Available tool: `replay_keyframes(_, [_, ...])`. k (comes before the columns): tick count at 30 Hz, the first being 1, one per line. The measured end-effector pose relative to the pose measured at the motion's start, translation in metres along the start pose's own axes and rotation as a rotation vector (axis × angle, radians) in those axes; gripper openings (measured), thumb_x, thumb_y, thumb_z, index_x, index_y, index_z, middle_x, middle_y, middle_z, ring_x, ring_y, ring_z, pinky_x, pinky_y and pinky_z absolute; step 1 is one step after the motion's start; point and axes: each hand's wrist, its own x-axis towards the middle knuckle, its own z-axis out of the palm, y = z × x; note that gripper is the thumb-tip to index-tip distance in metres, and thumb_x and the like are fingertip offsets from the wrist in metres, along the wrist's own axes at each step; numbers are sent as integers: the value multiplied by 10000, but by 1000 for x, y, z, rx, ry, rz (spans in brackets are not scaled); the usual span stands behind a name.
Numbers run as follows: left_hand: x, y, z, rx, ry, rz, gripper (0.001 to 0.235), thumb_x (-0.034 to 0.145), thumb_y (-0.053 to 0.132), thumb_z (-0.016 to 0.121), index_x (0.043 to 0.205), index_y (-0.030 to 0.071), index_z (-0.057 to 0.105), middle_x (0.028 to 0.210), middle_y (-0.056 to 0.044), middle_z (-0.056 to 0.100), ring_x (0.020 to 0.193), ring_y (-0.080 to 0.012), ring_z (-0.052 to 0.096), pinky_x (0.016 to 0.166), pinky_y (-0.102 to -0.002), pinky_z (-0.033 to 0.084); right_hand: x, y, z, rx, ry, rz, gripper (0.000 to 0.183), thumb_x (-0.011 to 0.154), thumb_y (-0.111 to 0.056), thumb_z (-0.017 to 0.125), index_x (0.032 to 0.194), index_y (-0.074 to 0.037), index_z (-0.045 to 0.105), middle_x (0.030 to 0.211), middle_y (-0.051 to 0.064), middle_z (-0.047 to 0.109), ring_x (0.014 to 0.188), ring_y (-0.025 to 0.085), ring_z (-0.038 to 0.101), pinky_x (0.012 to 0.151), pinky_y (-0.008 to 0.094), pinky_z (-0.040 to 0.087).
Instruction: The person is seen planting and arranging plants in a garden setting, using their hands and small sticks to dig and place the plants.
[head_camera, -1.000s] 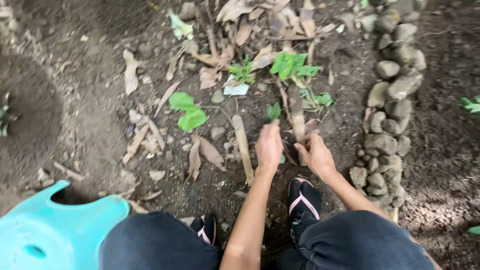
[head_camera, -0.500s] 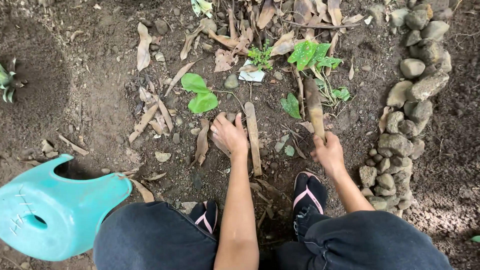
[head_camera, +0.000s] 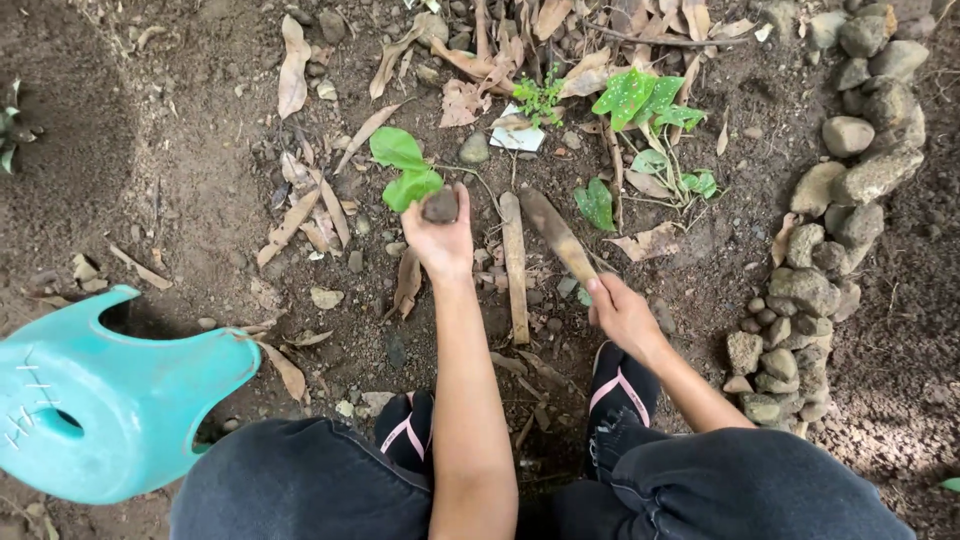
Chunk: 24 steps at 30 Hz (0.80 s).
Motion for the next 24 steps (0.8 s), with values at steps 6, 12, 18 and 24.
replay_keyframes(6, [62, -19, 2, 470, 212, -21, 347, 974, 308, 657, 1134, 7, 592, 1054, -135, 576, 903, -256, 597, 805, -426, 553, 64, -47, 8, -39, -127, -64, 405, 1098, -390, 426, 995, -36, 592, 636, 50, 593, 559, 168, 575, 556, 326, 485])
replay_keyframes(12, [103, -33, 7, 1836, -109, 674, 364, 902, 251, 688, 1233, 99, 695, 1222, -168, 649, 1070, -351, 653, 903, -458, 505, 78, -64, 11, 184, -333, 98, 337, 1083, -384, 422, 1092, -80, 567, 575, 28, 479, 392, 148, 377, 346, 317, 304])
replay_keyframes(18, [81, -26, 36, 2051, -167, 427, 421, 954, 338, 629, 1331, 151, 641, 1340, -137, 632, 1156, -382, 632, 960, -494, 502, 99, -39, 28, -541, 29, -64, 350, 1128, -364, 332, 1056, -70, 506, 556, 70, 518, 381, 199, 443, 325, 384, 372])
replay_keyframes(24, [60, -20, 53, 2021, -51, 374, 500, 879, 434, 676, 1298, 162, 656, 1323, -160, 606, 1196, -370, 594, 957, -492, 492, 67, -63, -21, -698, 5, -212, 361, 1135, -429, 384, 1061, -130, 571, 595, 79, 594, 398, 189, 434, 339, 361, 342])
